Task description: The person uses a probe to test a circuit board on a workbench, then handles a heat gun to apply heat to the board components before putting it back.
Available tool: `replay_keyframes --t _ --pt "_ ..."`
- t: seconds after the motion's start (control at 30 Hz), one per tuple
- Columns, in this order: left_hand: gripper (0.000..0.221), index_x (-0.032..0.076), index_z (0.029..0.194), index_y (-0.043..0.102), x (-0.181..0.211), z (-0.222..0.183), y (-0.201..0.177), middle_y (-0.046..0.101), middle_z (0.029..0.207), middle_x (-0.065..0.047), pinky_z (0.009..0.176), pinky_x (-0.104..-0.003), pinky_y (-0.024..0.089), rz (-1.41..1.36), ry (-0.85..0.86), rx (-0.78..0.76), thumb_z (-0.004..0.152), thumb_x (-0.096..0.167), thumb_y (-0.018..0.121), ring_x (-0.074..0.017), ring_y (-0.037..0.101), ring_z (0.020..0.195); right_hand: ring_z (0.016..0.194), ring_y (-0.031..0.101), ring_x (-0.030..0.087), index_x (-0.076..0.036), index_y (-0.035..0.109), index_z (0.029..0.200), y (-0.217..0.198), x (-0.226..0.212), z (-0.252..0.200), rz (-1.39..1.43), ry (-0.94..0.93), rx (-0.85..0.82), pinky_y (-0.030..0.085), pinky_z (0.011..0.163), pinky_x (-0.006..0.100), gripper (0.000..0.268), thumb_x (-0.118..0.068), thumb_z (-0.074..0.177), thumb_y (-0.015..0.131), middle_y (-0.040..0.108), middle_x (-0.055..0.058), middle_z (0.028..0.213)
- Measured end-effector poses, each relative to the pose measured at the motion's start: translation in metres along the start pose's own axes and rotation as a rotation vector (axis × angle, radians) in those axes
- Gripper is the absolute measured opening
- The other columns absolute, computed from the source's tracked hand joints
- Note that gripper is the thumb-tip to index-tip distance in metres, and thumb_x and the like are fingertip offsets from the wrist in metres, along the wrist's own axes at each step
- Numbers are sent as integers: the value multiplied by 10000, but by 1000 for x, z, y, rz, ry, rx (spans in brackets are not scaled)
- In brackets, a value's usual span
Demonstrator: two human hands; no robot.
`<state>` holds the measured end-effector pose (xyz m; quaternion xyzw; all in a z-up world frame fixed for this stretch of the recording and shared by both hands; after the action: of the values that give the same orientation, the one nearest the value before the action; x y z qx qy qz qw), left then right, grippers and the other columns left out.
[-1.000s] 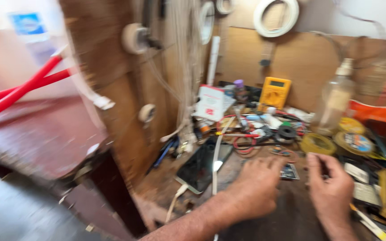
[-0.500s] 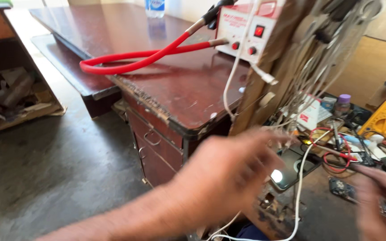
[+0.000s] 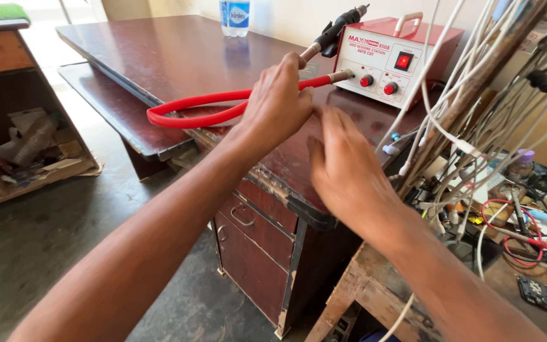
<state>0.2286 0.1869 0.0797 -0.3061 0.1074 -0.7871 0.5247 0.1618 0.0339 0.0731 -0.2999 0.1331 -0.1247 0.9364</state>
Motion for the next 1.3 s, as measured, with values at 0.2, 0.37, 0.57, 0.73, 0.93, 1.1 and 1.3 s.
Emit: replay_keyframes --t 0.2,0.37,0.57,0.73,0.93,1.1,1.3 --pt "449 -14 1212 538 -48 53 66 584 1249 -238 996 -534 437 233 -242 -121 819 144 684 -419 543 1208 1284 515 486 145 464 1361 58 68 34 -193 197 58 426 1059 542 446 17 944 560 554 341 1324" --pt "479 -15 1256 553 -79 64 93 585 1291 -208 1054 -516 425 263 -368 -265 855 189 717 -396 542 1256 1410 363 498 132 330 1463 78 100 36 -345 300 84 311 1116 620 683 -120 925 668 402 366 1481" --pt "425 50 1278 602 -99 83 112 636 1289 -175 1026 -477 482 156 -448 -255 896 210 697 -348 604 1239 1488 194 526 65 208 1548 78 106 53 -377 375 110 194 1099 739 819 -232 954 687 219 360 1588" --pt "310 128 1223 676 -115 117 134 681 1241 -116 959 -396 540 189 -447 -297 915 153 645 -260 640 1202 1472 180 536 64 172 1561 80 108 72 -325 416 125 175 1085 745 824 -220 951 647 182 368 1594" --pt "212 112 1117 711 -125 129 140 757 1081 -88 844 -386 584 202 -458 -197 1050 199 531 -215 741 1024 1483 260 510 91 201 1554 86 114 52 -284 343 163 202 1164 669 745 -237 1019 603 255 373 1572" --pt "183 112 977 717 -92 159 108 754 951 -98 769 -438 524 218 -240 190 896 241 615 -278 712 934 1446 342 496 107 263 1527 89 111 53 -262 280 180 251 1163 593 730 -194 992 657 337 377 1542" --pt "242 134 984 727 -90 164 61 737 938 -124 727 -498 494 188 -211 322 805 128 564 -339 698 885 1406 419 487 113 311 1486 85 103 53 -274 206 200 337 1157 544 715 -131 937 699 396 366 1502"
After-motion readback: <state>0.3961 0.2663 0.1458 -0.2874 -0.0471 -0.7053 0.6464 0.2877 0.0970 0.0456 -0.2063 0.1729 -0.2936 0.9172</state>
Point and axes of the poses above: each hand's wrist, its own z-axis towards the middle knuckle, its own y-axis out of the palm, x = y × z, the point moved 8 cm from there along z, towards the middle knuckle
